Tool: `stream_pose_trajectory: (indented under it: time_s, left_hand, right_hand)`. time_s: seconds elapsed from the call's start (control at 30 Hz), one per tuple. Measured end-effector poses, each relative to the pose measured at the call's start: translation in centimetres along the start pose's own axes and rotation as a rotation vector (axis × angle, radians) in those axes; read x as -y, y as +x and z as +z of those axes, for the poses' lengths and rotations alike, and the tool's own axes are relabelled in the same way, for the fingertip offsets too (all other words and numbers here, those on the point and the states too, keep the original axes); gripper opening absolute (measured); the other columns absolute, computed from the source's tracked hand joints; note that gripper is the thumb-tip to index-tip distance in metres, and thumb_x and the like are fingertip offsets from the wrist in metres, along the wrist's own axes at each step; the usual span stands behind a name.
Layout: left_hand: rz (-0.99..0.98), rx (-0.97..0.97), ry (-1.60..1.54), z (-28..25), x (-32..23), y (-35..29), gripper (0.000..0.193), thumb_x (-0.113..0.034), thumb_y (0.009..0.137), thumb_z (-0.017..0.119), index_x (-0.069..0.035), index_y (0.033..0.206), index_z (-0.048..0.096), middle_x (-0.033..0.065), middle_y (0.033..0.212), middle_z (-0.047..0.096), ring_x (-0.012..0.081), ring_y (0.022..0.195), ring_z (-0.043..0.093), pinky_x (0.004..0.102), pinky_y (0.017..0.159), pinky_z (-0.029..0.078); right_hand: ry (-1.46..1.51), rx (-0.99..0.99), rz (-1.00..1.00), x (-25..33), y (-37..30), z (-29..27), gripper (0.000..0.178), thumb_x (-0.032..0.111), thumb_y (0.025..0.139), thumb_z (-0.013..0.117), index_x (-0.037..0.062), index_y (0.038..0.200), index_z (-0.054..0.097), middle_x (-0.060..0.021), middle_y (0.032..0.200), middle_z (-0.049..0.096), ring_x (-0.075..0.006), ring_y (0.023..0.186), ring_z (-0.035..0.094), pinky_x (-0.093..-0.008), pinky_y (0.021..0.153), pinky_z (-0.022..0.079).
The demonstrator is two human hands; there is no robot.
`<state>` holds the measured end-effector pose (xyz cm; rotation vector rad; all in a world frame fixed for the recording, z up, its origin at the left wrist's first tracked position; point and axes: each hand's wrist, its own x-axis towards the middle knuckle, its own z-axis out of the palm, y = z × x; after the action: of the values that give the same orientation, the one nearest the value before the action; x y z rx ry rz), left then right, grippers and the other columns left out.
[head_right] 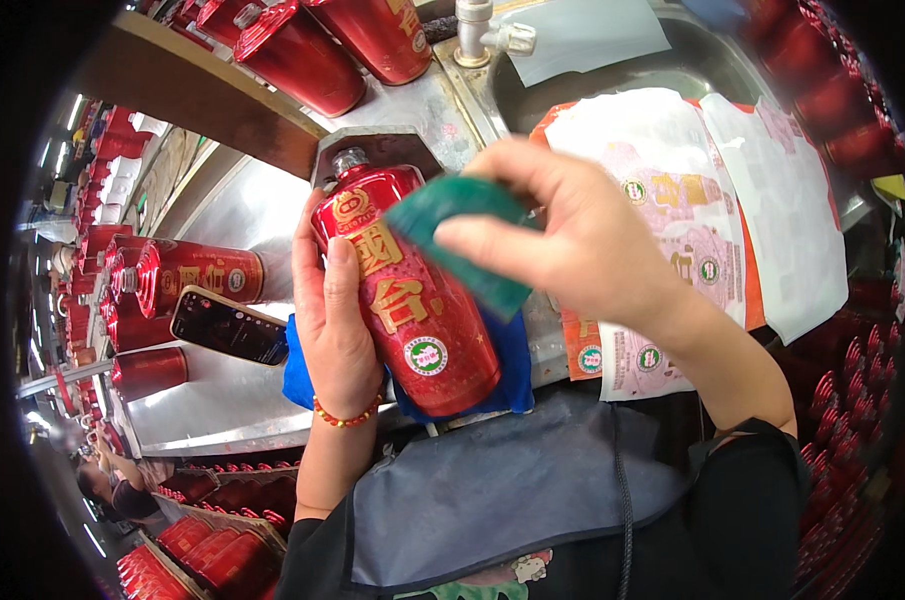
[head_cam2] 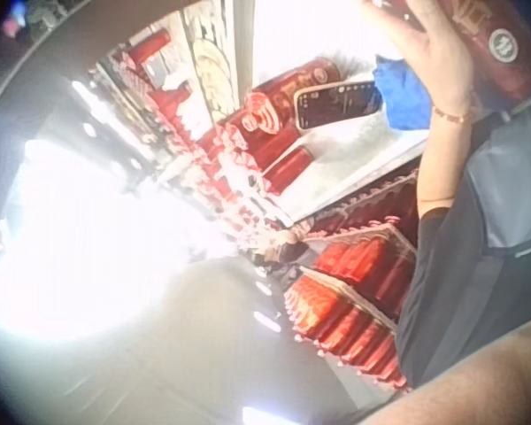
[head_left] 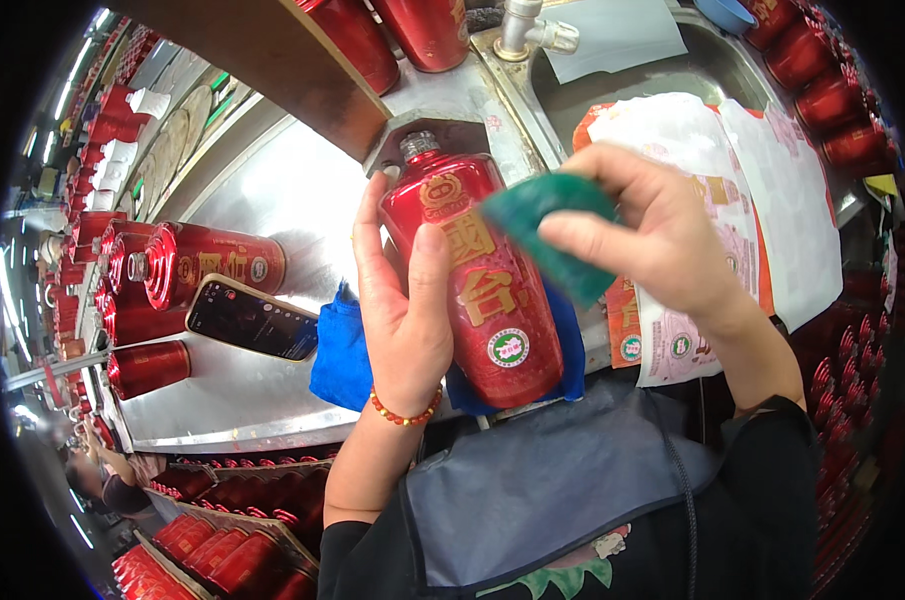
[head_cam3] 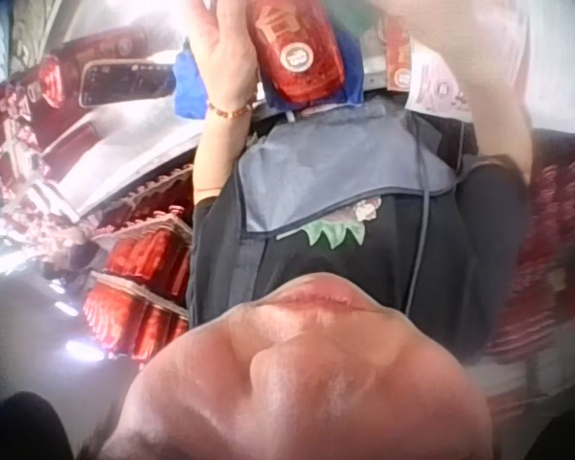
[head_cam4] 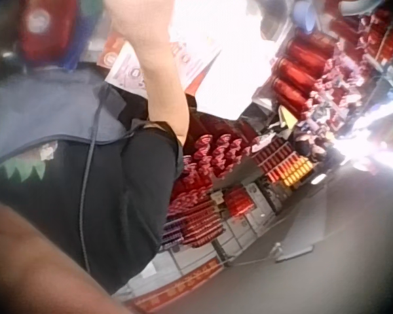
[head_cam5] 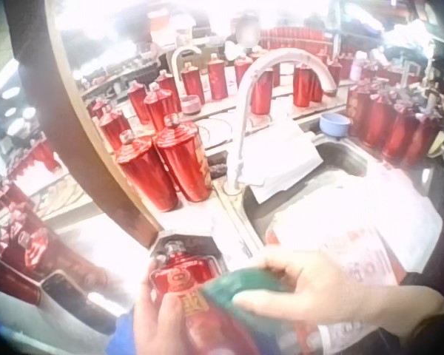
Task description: The person applies a gold band and a red label to a red cylindrical container. They smooth the label with a green plastic squeegee and rotate the container to align the graphics. The person repeats the process on a second container.
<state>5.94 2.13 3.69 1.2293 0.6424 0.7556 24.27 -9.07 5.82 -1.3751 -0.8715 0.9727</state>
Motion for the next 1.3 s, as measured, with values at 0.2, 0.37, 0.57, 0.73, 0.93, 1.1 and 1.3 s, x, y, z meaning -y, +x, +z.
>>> stream_pose_trajectory:
  time_s: [0.2,0.37,0.57,0.73,0.93,1.1,1.3]
  left_hand:
    - [0.066,-0.012,0.159,-0.7,0.9,0.1,0.056,-0.015,0.108,0.052,-0.001,0.157,0.028,0.0126,0.150,0.044,0.0166,0.131,0.048,0.0316,0.112,0.038]
    - [0.048,-0.018,0.086,-0.5,0.9,0.1,0.056,-0.017,0.109,0.051,0.000,0.157,0.029,0.0134,0.152,0.043,0.0171,0.133,0.047,0.0322,0.113,0.037]
    - [0.091,-0.002,0.124,-0.8,1.3,0.4,0.059,-0.023,0.109,0.051,0.002,0.157,0.028,0.0138,0.152,0.044,0.0174,0.132,0.048,0.0318,0.112,0.038]
    - [0.027,0.021,0.032,-1.5,1.6,0.1,0.057,-0.028,0.112,0.042,0.003,0.159,0.027,0.0138,0.150,0.047,0.0172,0.132,0.049,0.0316,0.112,0.040]
    - [0.119,0.019,0.241,-3.2,1.2,-3.1,0.058,-0.032,0.113,0.035,0.004,0.159,0.027,0.0170,0.155,0.042,0.0249,0.140,0.044,0.0370,0.117,0.033]
    - [0.323,0.219,0.568,-6.2,2.8,-5.4,0.062,-0.035,0.112,0.036,0.005,0.159,0.027,0.0194,0.156,0.040,0.0295,0.140,0.040,0.0389,0.119,0.027]
    - [0.396,0.316,0.736,-6.9,3.9,-6.2,0.074,-0.040,0.106,0.048,0.007,0.159,0.024,0.0210,0.149,0.042,0.0320,0.129,0.042,0.0399,0.117,0.026]
  right_hand:
    - [0.014,-0.025,0.089,-0.2,-1.0,-0.6,0.019,0.010,0.094,0.072,0.0013,0.110,0.064,-0.0022,0.094,0.069,-0.0072,0.082,0.065,-0.0234,0.072,0.054]
    - [-0.065,-0.080,0.169,-1.7,-0.4,-2.0,0.019,0.009,0.093,0.072,0.0004,0.109,0.064,-0.0027,0.095,0.068,-0.0068,0.083,0.064,-0.0226,0.073,0.053]
    - [-0.075,-0.063,0.161,-2.9,-0.9,-2.0,0.018,0.009,0.093,0.073,0.0008,0.107,0.067,-0.0018,0.094,0.069,-0.0062,0.086,0.064,-0.0225,0.075,0.052]
    - [-0.053,0.094,0.078,-1.4,-2.6,-0.6,0.024,0.007,0.091,0.076,-0.0006,0.113,0.068,-0.0027,0.097,0.070,-0.0075,0.089,0.065,-0.0242,0.080,0.053]
    - [-0.464,-0.094,-0.386,-0.4,-2.6,-1.6,0.020,0.004,0.086,0.077,0.0032,0.106,0.075,-0.0037,0.089,0.071,-0.0108,0.077,0.064,-0.0258,0.068,0.051]
    - [-0.786,-0.005,-0.701,-0.1,-5.4,0.2,0.033,0.000,0.069,0.079,0.0104,0.100,0.080,-0.0026,0.094,0.072,-0.0208,0.086,0.060,-0.0319,0.075,0.048]
    - [-0.839,0.094,-0.620,-1.5,-9.3,-0.1,0.031,0.004,0.068,0.081,0.0155,0.097,0.082,0.0046,0.091,0.075,-0.0183,0.092,0.055,-0.0301,0.088,0.040]
